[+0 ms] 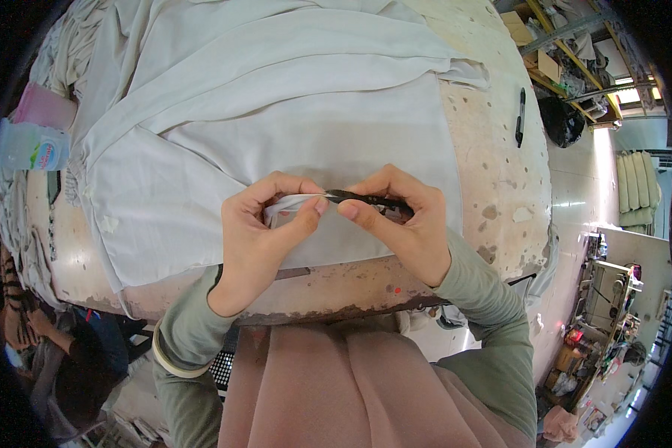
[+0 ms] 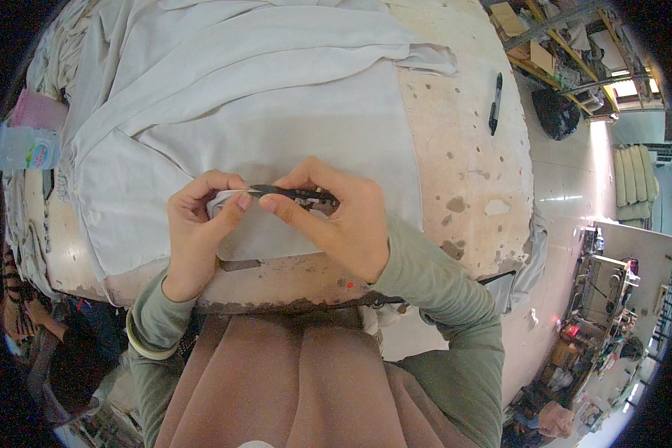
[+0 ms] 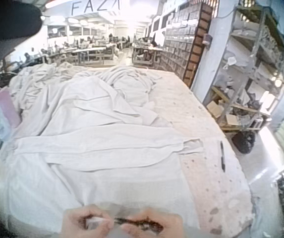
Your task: The person marks a white garment on a table using a pen and a small ruler, then cuts a small piece of thread or elastic with scissors. The person folds and adjusts the garment on the table throughout the clip.
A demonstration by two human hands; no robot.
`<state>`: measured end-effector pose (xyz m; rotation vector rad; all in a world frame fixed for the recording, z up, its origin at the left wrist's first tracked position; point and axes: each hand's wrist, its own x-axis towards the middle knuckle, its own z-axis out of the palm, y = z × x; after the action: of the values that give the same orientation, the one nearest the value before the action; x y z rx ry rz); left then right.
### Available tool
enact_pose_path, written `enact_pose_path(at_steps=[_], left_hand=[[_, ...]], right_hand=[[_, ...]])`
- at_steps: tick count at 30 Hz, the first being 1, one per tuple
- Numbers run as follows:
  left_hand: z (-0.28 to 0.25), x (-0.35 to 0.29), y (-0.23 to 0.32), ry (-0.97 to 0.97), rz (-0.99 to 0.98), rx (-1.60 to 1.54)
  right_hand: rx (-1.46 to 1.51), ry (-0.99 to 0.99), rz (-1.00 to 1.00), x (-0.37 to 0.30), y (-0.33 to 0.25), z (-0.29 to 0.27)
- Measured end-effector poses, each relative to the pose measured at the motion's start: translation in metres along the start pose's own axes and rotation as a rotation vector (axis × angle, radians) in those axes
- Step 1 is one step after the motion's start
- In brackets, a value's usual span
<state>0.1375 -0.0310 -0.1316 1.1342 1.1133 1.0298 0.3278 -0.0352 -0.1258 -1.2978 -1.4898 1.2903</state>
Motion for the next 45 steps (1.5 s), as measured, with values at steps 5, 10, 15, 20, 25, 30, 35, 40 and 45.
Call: enact_pose_path(at_steps=[5, 10, 15, 20, 25, 30, 35, 40, 45], left_hand=[[0.0, 0.0, 0.001, 0.002, -0.008, -0.014], [0.0, 0.0, 0.001, -0.007, 0.026, 0.027], [0.001, 0.0, 0.002, 0.003, -0.012, -0.025], [0.0, -0.001, 0.002, -0.002, -0.014, -0.029], [0.001, 0.001, -0.001, -0.019, -0.002, -0.102], [0.001, 0.003, 0.001, -0.021, -0.184, -0.188], [-0.004, 0.004, -0.003, -0.035, -0.166, -0.173], [0.001, 0.006, -0.011, -0.074, 0.005, -0.077], [-0.002, -0.004, -0.002, 0.091, 0.973, 0.727]], right_hand=[[-0.003, -0.009, 0.02, 0.0, 0.0, 0.0], [-0.027, -0.007, 0.033, -0.001, -0.003, -0.001], [0.017, 0.067, 0.055, 0.001, -0.002, 0.0], [0.03, 0.03, 0.011, 0.002, 0.0, -0.001], [0.106, 0.01, 0.068, 0.003, 0.001, -0.002], [0.31, 0.022, 0.207, 0.014, 0.002, -0.013], [0.234, -0.117, 0.13, 0.011, 0.006, -0.005], [0.224, -0.135, 0.083, 0.01, 0.013, -0.001], [0.237, 0.049, -0.218, 0.018, 0.014, -0.01]])
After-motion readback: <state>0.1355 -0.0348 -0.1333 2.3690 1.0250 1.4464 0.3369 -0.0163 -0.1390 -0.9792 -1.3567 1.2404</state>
